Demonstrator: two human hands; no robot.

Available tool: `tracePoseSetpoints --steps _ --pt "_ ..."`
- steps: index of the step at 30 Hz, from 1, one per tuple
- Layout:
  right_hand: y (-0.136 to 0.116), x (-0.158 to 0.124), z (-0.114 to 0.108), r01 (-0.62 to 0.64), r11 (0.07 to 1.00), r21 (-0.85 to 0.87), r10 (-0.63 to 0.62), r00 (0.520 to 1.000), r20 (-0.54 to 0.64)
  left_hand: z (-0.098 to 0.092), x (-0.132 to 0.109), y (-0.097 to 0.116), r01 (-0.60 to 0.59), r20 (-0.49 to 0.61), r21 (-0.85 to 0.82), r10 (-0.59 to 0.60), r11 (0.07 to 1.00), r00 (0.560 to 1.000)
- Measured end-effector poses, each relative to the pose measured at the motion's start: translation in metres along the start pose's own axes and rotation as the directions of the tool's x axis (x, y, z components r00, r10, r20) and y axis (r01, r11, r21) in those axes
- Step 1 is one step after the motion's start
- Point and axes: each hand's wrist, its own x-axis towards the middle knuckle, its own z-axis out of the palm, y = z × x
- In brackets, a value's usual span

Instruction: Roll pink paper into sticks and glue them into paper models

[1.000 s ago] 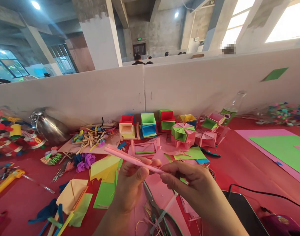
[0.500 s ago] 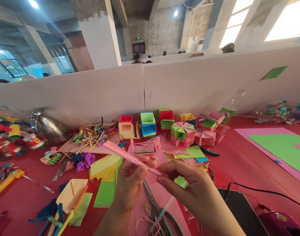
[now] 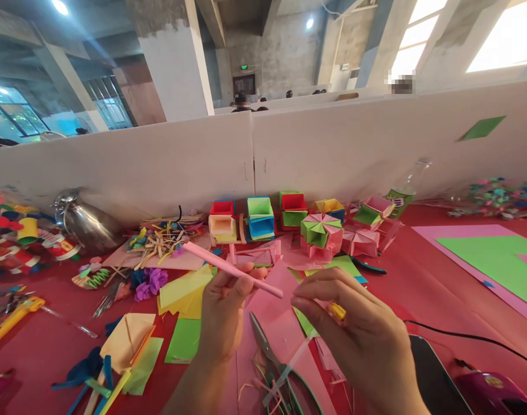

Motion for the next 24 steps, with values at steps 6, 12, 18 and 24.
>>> tracePoseSetpoints --steps 6,12,18,24 --pt "0.005 0.0 0.0 -0.078 0.993 -0.083 0.078 0.997 -0.009 0.0 0.001 0.001 0.027 0.073 -0.025 -0.025 0.999 0.997" --pt "0.014 0.004 0.006 -0.176 0.98 -0.089 0.185 0.978 0.097 0.0 -0.004 0.002 0.035 0.121 -0.04 -0.03 0.999 0.992" --pt "0.01 0.003 0.013 -0.292 0.945 0.149 0.267 0.949 0.168 -0.001 -0.004 0.001 -0.003 0.135 -0.064 0.012 0.998 0.991" --pt "0.007 0.001 0.019 -0.29 0.94 0.178 0.273 0.955 0.114 -0.001 -0.005 0.001 -0.028 0.099 -0.033 0.032 0.999 0.995"
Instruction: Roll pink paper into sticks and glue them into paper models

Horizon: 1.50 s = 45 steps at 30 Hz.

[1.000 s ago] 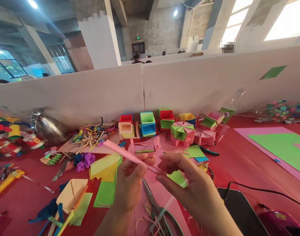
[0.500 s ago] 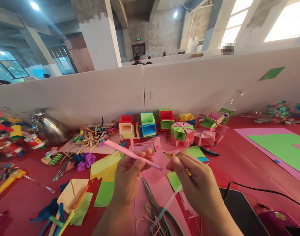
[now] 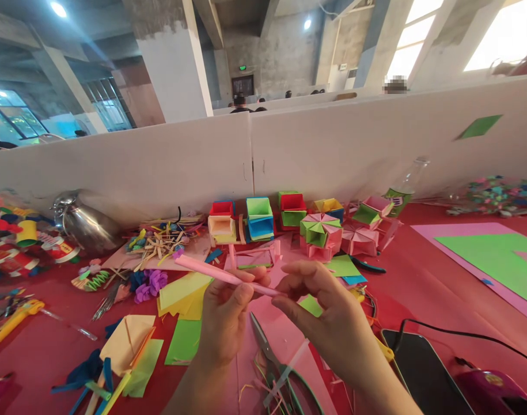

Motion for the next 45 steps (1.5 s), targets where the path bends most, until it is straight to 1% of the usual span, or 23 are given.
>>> tracePoseSetpoints --steps 6,10,12,15,18,21,23,25,28,32,34,36,38,43,45 --pt "0.004 -0.002 0.0 0.112 0.987 -0.111 -0.118 0.992 -0.045 0.001 -0.001 0.001 0.011 0.028 -0.013 -0.01 1.0 1.0" --pt "0.005 -0.002 -0.003 0.121 0.988 -0.099 -0.126 0.991 -0.051 -0.001 0.0 0.0 -0.002 0.05 -0.025 0.004 1.0 0.999" --pt "0.005 -0.002 -0.005 0.117 0.988 -0.096 -0.127 0.987 -0.1 -0.001 0.001 -0.001 -0.01 0.067 -0.019 0.011 1.0 0.998" --pt "0.004 -0.001 -0.01 0.104 0.992 -0.072 -0.117 0.968 -0.224 -0.001 0.003 -0.001 0.001 0.081 -0.001 -0.001 1.0 0.997" --pt "0.004 0.002 -0.018 0.064 0.997 -0.048 -0.076 0.938 -0.339 -0.003 0.006 0.0 0.05 0.09 0.018 -0.051 0.999 0.995" --pt "0.007 0.005 -0.029 0.029 0.995 -0.098 -0.064 0.922 -0.381 -0.007 0.009 0.002 0.143 0.145 0.034 -0.146 0.989 0.979" --pt "0.01 0.006 -0.035 0.007 0.993 -0.122 -0.054 0.92 -0.387 -0.01 0.011 0.004 0.219 0.196 0.052 -0.225 0.974 0.954" --pt "0.015 0.006 -0.038 -0.015 0.992 -0.129 -0.034 0.926 -0.375 -0.013 0.012 0.004 0.298 0.239 0.074 -0.307 0.952 0.921" --pt "0.02 0.006 -0.038 -0.016 0.99 -0.139 -0.024 0.961 -0.276 -0.014 0.012 0.002 0.382 0.279 0.142 -0.407 0.913 0.87" --pt "0.019 0.005 -0.03 -0.055 0.988 -0.141 0.04 0.994 -0.106 -0.012 0.01 -0.001 0.418 0.34 0.212 -0.468 0.883 0.816" --pt "0.014 0.005 -0.024 -0.031 0.984 -0.177 0.026 0.999 -0.028 -0.01 0.008 -0.002 0.411 0.378 0.228 -0.469 0.883 0.798" --pt "0.01 0.005 -0.017 0.056 0.976 -0.211 -0.048 0.998 0.042 -0.007 0.006 -0.001 0.389 0.397 0.253 -0.461 0.886 0.793" --pt "0.006 0.005 -0.012 0.121 0.972 -0.201 -0.106 0.991 0.086 -0.004 0.004 -0.001 0.371 0.392 0.278 -0.457 0.886 0.798" --pt "0.002 0.004 -0.002 0.08 0.983 -0.164 -0.068 0.995 0.076 0.001 0.001 -0.002 0.352 0.35 0.325 -0.457 0.878 0.818" --pt "0.002 0.004 -0.001 0.077 0.983 -0.169 -0.068 0.996 0.057 0.001 0.0 -0.002 0.353 0.347 0.347 -0.469 0.869 0.812"
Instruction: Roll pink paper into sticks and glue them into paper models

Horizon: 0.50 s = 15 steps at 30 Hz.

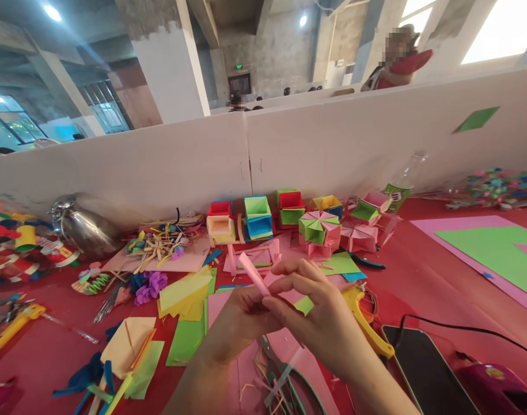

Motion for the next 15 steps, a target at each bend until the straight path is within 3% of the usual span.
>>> tracePoseSetpoints --steps 4,9,15 --pt "-0.002 0.0 -0.001 0.029 0.999 -0.044 -0.031 0.998 -0.05 -0.008 -0.004 0.006 0.015 0.037 0.031 -0.016 0.999 0.999" --pt "-0.003 -0.001 -0.001 0.089 0.982 -0.166 -0.104 0.991 -0.087 -0.024 -0.009 0.014 -0.231 -0.071 0.051 0.234 0.972 0.97" --pt "-0.006 -0.004 0.0 0.123 0.977 -0.173 -0.13 0.991 -0.033 -0.019 -0.007 0.012 -0.277 -0.124 0.09 0.287 0.957 0.95"
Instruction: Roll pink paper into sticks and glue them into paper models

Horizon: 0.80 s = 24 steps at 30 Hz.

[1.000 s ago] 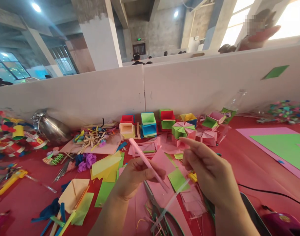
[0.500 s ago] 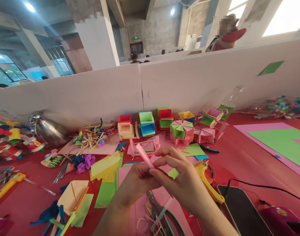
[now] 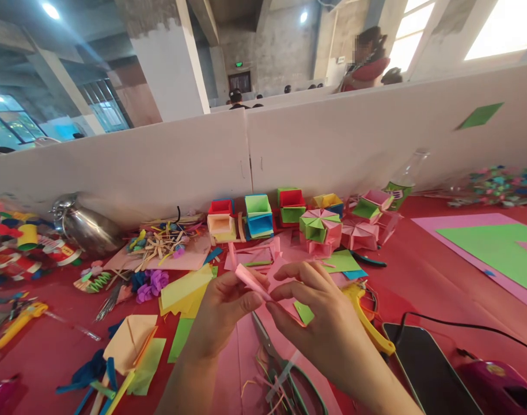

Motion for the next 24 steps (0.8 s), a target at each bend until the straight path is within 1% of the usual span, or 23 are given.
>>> tracePoseSetpoints --steps 5,11,15,19,21,24 --pt "-0.0021 -0.002 -0.0013 0.03 1.0 0.001 -0.03 1.0 0.003 0.0016 -0.0012 -0.0026 0.011 0.013 -0.028 -0.011 1.0 1.0" --pt "-0.0032 -0.002 -0.0022 0.03 0.999 -0.02 -0.03 0.999 0.011 0.0021 -0.0017 -0.0029 0.0 0.027 -0.08 0.002 0.997 1.0" --pt "-0.0025 -0.0008 -0.0025 0.027 0.998 -0.053 -0.027 1.0 0.01 0.0042 -0.0009 -0.0051 -0.039 -0.05 -0.082 0.035 0.996 0.998" --pt "-0.0019 -0.0014 -0.0021 0.032 0.996 -0.08 -0.035 0.999 -0.035 0.0054 0.0003 -0.0076 -0.036 -0.141 -0.114 0.019 0.993 0.99" --pt "-0.0024 -0.0022 -0.0022 0.02 0.998 -0.065 -0.023 0.999 -0.033 0.0057 0.0006 -0.0081 -0.042 -0.172 -0.136 0.018 0.99 0.985" --pt "-0.003 -0.0027 -0.0029 -0.01 1.0 -0.008 0.01 1.0 0.005 0.0059 0.0009 -0.0076 -0.05 -0.195 -0.173 0.015 0.984 0.981"
